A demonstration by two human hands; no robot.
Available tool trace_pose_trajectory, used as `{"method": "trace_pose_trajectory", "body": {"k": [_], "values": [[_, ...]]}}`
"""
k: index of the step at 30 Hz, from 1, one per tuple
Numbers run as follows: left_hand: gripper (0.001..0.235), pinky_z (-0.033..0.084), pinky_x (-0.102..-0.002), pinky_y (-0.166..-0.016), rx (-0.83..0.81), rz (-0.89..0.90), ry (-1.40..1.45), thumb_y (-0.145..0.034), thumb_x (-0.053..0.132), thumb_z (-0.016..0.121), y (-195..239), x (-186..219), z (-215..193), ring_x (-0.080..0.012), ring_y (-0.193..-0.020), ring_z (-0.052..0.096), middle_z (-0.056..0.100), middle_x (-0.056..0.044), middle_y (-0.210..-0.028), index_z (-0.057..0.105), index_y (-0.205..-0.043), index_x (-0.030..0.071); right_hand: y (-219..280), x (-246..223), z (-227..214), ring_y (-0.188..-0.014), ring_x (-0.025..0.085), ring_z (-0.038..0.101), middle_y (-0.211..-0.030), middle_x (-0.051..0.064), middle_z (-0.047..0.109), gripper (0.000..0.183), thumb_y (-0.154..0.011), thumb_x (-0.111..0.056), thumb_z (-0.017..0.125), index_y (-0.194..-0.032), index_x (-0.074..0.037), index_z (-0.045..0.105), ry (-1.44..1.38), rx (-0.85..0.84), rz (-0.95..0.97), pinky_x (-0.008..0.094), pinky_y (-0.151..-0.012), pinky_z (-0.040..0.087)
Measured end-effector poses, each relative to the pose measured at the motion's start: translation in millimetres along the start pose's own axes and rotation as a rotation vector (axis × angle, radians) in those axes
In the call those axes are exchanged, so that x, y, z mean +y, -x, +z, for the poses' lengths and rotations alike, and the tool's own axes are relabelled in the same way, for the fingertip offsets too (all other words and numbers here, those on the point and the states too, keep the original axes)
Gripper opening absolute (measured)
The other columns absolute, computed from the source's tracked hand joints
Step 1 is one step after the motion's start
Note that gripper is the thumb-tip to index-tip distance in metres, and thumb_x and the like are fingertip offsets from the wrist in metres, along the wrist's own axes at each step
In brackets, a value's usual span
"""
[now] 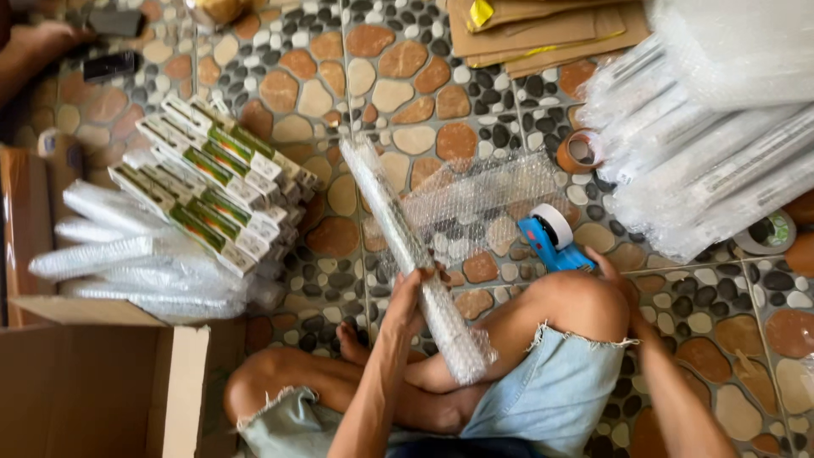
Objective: The person takes small rectangular boxes from a cardboard box and wraps each one individually in bubble wrap. They use a tape dispenser to secure the bubble wrap around each item and place the wrapped items into the box.
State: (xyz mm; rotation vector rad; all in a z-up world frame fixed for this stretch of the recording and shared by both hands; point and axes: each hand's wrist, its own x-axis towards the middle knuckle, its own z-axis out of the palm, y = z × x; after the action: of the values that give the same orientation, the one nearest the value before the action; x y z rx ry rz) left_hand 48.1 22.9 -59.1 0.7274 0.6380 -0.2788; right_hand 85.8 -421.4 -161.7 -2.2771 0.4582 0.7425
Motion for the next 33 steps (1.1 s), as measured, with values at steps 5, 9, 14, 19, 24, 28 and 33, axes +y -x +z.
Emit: {"method": "trace_pose_trajectory", "body": {"k": [5, 9, 14, 19, 24, 28, 33], "values": [[0.023, 0.061, -0.046, -0.069, -0.002, -0.007, -0.033, -0.075, 0.005, 0.076, -32, -28, -28, -0.0298, -0.069, 0.073, 0.07, -0.014, -0.075, 0.071, -0.098, 0.004, -40, -17, 47, -0.116, 0.03, 0.071, -0.121, 0.005, 0.077, 0.064, -0.078, -0.062, 0.088, -0.134, -0.039, 0.07, 0.009, 0.424, -0.051, 0.045, -0.096, 0.059], [0.026, 0.061, -0.048, -0.069, 0.005, 0.018, -0.034, -0.073, 0.001, 0.075, -18, -10, -3, -0.0303, -0.069, 0.072, 0.068, -0.013, -0.075, 0.069, -0.098, 0.006, -45, -72, 25, -0.107, 0.045, 0.07, -0.111, 0.021, 0.074, 0.059, -0.076, -0.048, 0.095, -0.12, -0.019, 0.068, -0.029, 0.546, -0.387, 0.058, -0.085, 0.059], [0.028, 0.062, -0.047, -0.07, 0.04, 0.032, 0.021, -0.072, 0.001, 0.073, -24, -7, 4, -0.0307, -0.07, 0.073, 0.068, -0.013, -0.076, 0.066, -0.099, 0.008, -75, -72, 6, -0.093, 0.045, 0.071, -0.128, 0.026, 0.066, 0.023, -0.101, -0.019, 0.078, -0.114, 0.0, 0.077, -0.278, 0.357, -0.414, 0.039, -0.054, 0.062], [0.029, 0.061, -0.045, -0.062, 0.046, 0.064, 0.077, -0.073, -0.002, 0.074, -1, 12, 41, -0.0298, -0.063, 0.069, 0.063, -0.012, -0.071, 0.064, -0.099, 0.007, -48, -58, 22, -0.102, 0.05, 0.067, -0.128, 0.029, 0.054, 0.026, -0.104, -0.009, 0.075, -0.114, 0.013, 0.066, -0.665, 0.357, -0.473, 0.055, -0.075, 0.062], [0.029, 0.061, -0.045, -0.06, 0.03, 0.075, 0.082, -0.074, -0.004, 0.076, 0, 5, 48, -0.028, -0.062, 0.068, 0.063, -0.012, -0.071, 0.064, -0.1, 0.004, -50, -39, 13, -0.066, 0.035, 0.072, -0.086, 0.026, 0.071, 0.031, -0.102, -0.016, 0.082, -0.107, 0.01, 0.065, -0.449, 0.336, -0.357, 0.042, -0.053, 0.061], [0.027, 0.06, -0.044, -0.056, 0.024, 0.088, 0.064, -0.077, -0.003, 0.08, 9, 14, 55, -0.0283, -0.059, 0.068, 0.063, -0.014, -0.068, 0.064, -0.098, 0.003, -5, -110, -51, -0.108, 0.041, 0.076, -0.107, 0.01, 0.082, 0.027, -0.095, -0.053, 0.07, -0.108, -0.031, 0.081, 0.458, 0.313, -0.024, 0.056, -0.09, 0.06], [0.029, 0.06, -0.044, -0.057, 0.061, 0.146, 0.021, -0.074, -0.003, 0.083, -9, -6, 43, -0.0285, -0.059, 0.071, 0.068, -0.015, -0.069, 0.069, -0.099, 0.003, 133, -229, -12, -0.082, 0.033, 0.078, -0.084, 0.025, 0.079, 0.018, -0.091, -0.017, 0.08, -0.098, 0.0, 0.078, -0.242, 0.064, -0.563, 0.049, -0.075, 0.062]]}}
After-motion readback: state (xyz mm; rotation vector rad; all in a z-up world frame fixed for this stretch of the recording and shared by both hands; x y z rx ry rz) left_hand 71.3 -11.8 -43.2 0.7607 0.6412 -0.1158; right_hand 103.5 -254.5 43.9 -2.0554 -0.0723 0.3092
